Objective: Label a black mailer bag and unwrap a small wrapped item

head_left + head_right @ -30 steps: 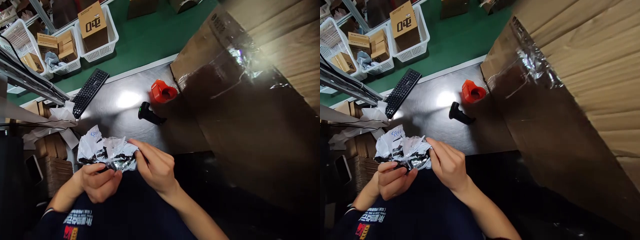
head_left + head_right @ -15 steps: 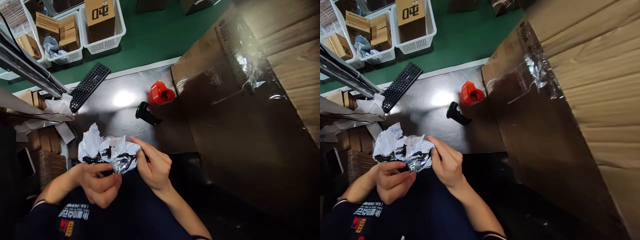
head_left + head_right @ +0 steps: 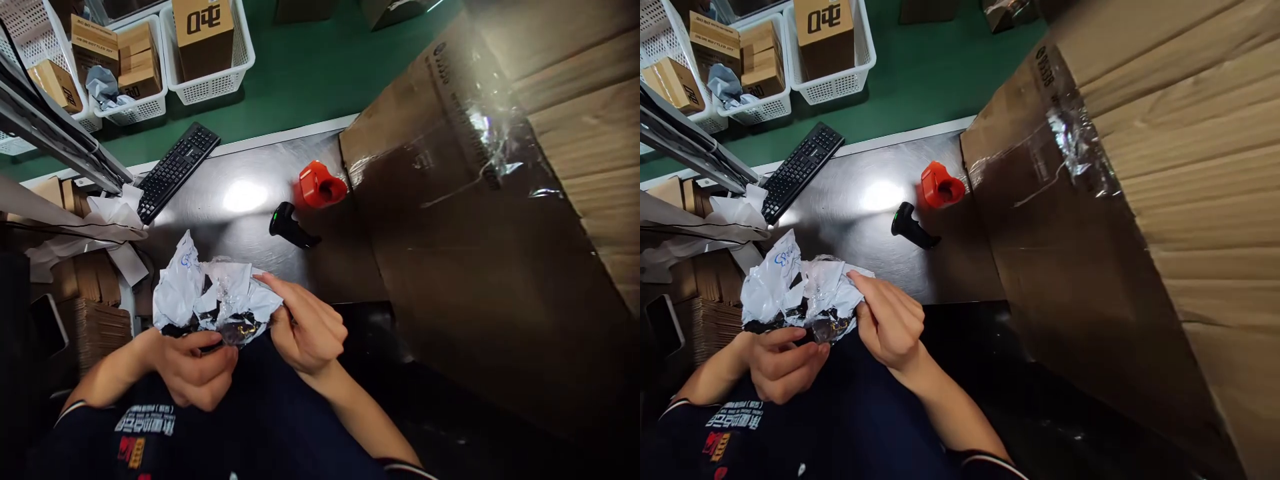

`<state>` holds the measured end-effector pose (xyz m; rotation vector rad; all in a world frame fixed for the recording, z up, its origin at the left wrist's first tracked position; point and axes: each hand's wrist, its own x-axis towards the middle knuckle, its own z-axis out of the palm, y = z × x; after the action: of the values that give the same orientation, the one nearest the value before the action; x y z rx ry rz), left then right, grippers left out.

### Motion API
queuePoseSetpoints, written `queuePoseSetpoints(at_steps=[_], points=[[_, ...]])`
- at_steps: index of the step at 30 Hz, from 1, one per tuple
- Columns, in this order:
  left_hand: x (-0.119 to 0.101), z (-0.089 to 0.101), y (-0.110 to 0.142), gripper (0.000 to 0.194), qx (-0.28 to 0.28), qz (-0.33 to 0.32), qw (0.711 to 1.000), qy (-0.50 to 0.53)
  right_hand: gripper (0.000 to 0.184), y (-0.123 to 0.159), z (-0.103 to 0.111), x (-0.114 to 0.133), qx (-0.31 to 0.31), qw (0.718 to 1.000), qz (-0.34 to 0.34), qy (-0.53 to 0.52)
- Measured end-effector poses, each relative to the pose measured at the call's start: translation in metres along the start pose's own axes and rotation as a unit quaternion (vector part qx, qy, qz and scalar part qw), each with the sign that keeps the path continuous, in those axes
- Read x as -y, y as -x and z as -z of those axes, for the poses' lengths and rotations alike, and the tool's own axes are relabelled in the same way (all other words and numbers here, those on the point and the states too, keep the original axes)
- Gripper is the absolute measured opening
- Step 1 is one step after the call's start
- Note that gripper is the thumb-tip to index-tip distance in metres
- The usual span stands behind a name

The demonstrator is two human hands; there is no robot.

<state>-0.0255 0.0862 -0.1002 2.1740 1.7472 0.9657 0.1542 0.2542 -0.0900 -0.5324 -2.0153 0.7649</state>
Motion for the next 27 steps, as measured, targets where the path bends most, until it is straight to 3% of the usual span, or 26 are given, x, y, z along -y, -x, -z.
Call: queuePoseSetpoints(at_steps=[3,5,7,8,14,19,23,27], points=[[-0.002,0.007,-0.013,0.016,-0.026,-0.174,0.984,0.033,0.060,0.001,0.000,0.001,-0.002,1.000,-0.008,-0.003],[-0.006,0.014,-0.026,0.017,-0.048,-0.280,0.959,-0.015,0.059,0.000,0.000,0.002,-0.001,1.000,-0.015,-0.011],[-0.010,0.022,-0.039,0.018,-0.068,-0.330,0.938,-0.086,0.056,-0.003,0.001,0.003,0.012,0.999,-0.028,-0.022],[-0.012,0.025,-0.045,0.018,-0.075,-0.323,0.937,-0.111,0.054,-0.004,0.001,0.003,0.018,0.999,-0.038,-0.024],[-0.020,0.031,-0.049,0.014,-0.101,-0.160,0.973,-0.134,0.041,-0.009,-0.001,0.003,0.042,0.995,-0.092,-0.011],[-0.017,0.017,-0.043,0.012,-0.159,0.037,0.978,-0.133,0.025,-0.007,0.002,0.002,0.168,0.976,-0.121,-0.070],[-0.016,0.010,-0.044,0.012,-0.141,0.132,0.975,-0.109,0.015,-0.009,0.008,0.003,0.274,0.941,-0.137,-0.141],[-0.016,0.012,-0.044,0.014,-0.102,0.209,0.971,-0.055,0.031,-0.008,0.009,-0.001,0.299,0.924,-0.166,-0.170]])
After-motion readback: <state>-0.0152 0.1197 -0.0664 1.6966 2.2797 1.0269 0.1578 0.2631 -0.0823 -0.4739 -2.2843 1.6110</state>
